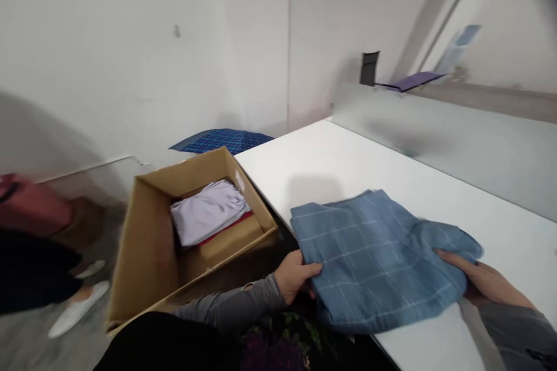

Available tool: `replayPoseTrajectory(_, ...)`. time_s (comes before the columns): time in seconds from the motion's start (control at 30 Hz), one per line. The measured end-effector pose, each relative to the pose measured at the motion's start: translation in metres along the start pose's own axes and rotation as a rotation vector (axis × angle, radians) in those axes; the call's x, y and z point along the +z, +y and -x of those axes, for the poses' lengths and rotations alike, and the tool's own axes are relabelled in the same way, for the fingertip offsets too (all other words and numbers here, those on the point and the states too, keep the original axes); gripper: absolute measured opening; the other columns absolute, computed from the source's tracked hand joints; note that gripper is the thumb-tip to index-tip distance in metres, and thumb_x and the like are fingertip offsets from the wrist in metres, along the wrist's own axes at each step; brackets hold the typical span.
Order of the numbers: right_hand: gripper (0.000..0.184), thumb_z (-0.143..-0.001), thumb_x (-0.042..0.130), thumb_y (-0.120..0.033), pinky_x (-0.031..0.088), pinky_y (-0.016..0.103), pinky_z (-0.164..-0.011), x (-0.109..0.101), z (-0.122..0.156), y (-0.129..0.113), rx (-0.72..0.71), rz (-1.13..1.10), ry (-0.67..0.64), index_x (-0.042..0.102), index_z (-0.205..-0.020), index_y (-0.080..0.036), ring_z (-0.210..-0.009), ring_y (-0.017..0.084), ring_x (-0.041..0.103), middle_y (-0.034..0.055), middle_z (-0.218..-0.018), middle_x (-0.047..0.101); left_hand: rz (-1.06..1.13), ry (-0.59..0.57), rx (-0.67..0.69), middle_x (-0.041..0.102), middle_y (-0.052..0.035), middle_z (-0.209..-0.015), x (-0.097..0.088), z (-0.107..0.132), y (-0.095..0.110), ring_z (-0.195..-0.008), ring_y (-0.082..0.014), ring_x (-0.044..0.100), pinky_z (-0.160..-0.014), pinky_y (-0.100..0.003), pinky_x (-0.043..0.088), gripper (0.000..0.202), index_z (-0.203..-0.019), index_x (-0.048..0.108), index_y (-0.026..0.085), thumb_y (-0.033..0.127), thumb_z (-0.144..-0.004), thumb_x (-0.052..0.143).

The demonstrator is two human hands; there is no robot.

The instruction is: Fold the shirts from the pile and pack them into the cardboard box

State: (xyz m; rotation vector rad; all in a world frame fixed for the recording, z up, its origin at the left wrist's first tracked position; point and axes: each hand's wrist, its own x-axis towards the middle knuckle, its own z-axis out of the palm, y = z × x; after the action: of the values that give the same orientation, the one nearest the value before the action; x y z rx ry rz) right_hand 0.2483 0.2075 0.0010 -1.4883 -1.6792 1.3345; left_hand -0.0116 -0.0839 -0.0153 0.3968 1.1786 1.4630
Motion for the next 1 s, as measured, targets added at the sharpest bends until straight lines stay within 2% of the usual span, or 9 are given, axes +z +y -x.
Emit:
replayPoseTrajectory(0.13,0.016,-0.065,0.077,-0.038,0.058,0.044,-0.075,0.075,0.002,-0.039,0.035,-0.161,-0.320,0.074,-0.074,-0.026,-0.087,0.032,0.071,0.0232,-0.099,0.071,-0.098,0.099,0.269,0.068,-0.0065,-0.080,-0.049,0.023,0.043,-0.067,-0.0181,0.061,-0.065,-0.030,0.050,0.056,-0.099,0.064,0.012,0.053,-0.063,0.078)
replayPoseTrajectory(0.27,0.033,-0.064,0.079,-0.042,0.056,0.046,-0.091,0.166,0.046,-0.108,-0.153,-0.218,-0.445,0.075,-0.091,-0.025,-0.099,0.032,0.069,0.0130,-0.108,0.072,-0.299,0.394,0.448,0.069,-0.0084,-0.102,-0.119,0.071,0.098,-0.094,-0.0254,0.062,-0.085,-0.034,0.049,0.054,-0.109,0.061,0.013,0.052,-0.073,0.070)
replayPoseTrajectory(0.43,0.049,-0.063,0.082,-0.044,0.053,0.046,-0.097,0.296,0.082,-0.181,-0.384,-0.310,-0.698,0.072,-0.103,-0.018,-0.107,0.030,0.065,0.0091,-0.111,0.073,-0.547,0.711,0.620,0.067,-0.0082,-0.107,-0.205,0.134,0.147,-0.100,-0.0261,0.061,-0.092,-0.037,0.048,0.051,-0.112,0.058,0.014,0.052,-0.079,0.064)
replayPoseTrajectory(0.57,0.051,-0.069,0.078,-0.044,0.056,0.043,-0.087,0.401,0.087,-0.206,-0.435,-0.289,-0.827,0.067,-0.108,-0.014,-0.101,0.028,0.067,0.0107,-0.106,0.073,-0.736,0.916,0.637,0.067,-0.0075,-0.103,-0.279,0.158,0.162,-0.096,-0.0243,0.062,-0.088,-0.036,0.049,0.050,-0.113,0.055,0.014,0.055,-0.083,0.055)
replayPoseTrajectory(0.67,0.037,-0.077,0.072,-0.039,0.059,0.038,-0.066,0.460,0.085,-0.211,-0.344,0.066,-0.858,0.065,-0.099,-0.011,-0.071,0.023,0.070,0.0098,-0.078,0.073,-1.070,1.092,0.350,0.068,-0.0090,-0.097,-0.334,0.154,0.166,-0.096,-0.0268,0.061,-0.086,-0.036,0.047,0.041,-0.100,0.057,0.016,0.053,-0.083,0.051)
replayPoseTrajectory(0.73,0.023,-0.077,0.072,-0.032,0.056,0.034,-0.051,0.479,0.084,-0.207,-0.286,0.275,-0.898,0.063,-0.084,-0.012,-0.048,0.019,0.064,0.0038,-0.054,0.063,-1.310,1.107,0.017,0.068,-0.0105,-0.087,-0.362,0.144,0.166,-0.092,-0.0297,0.062,-0.082,-0.036,0.046,0.033,-0.083,0.058,0.018,0.050,-0.079,0.055)
replayPoseTrajectory(0.8,0.014,-0.075,0.072,-0.024,0.050,0.029,-0.043,0.482,0.086,-0.197,-0.280,0.341,-0.938,0.061,-0.073,-0.014,-0.039,0.017,0.058,-0.0013,-0.043,0.054,-1.436,1.018,-0.156,0.068,-0.0115,-0.083,-0.379,0.128,0.168,-0.090,-0.0309,0.063,-0.079,-0.035,0.045,0.028,-0.073,0.056,0.020,0.047,-0.077,0.059)
replayPoseTrajectory(0.9,0.004,-0.073,0.066,-0.018,0.046,0.023,-0.042,0.462,0.093,-0.176,-0.362,0.368,-0.983,0.062,-0.075,-0.017,-0.041,0.015,0.059,-0.0033,-0.048,0.057,-1.448,0.888,-0.108,0.069,-0.0102,-0.084,-0.387,0.092,0.172,-0.091,-0.0285,0.064,-0.082,-0.034,0.043,0.024,-0.070,0.058,0.019,0.041,-0.079,0.062)
replayPoseTrajectory(1.0,0.011,-0.076,0.058,-0.021,0.049,0.023,-0.047,0.423,0.100,-0.158,-0.532,0.333,-0.973,0.064,-0.085,-0.018,-0.047,0.014,0.062,-0.0037,-0.058,0.061,-1.396,0.848,-0.027,0.068,-0.0088,-0.085,-0.379,0.045,0.176,-0.091,-0.0249,0.064,-0.085,-0.034,0.045,0.025,-0.073,0.062,0.017,0.040,-0.082,0.064)
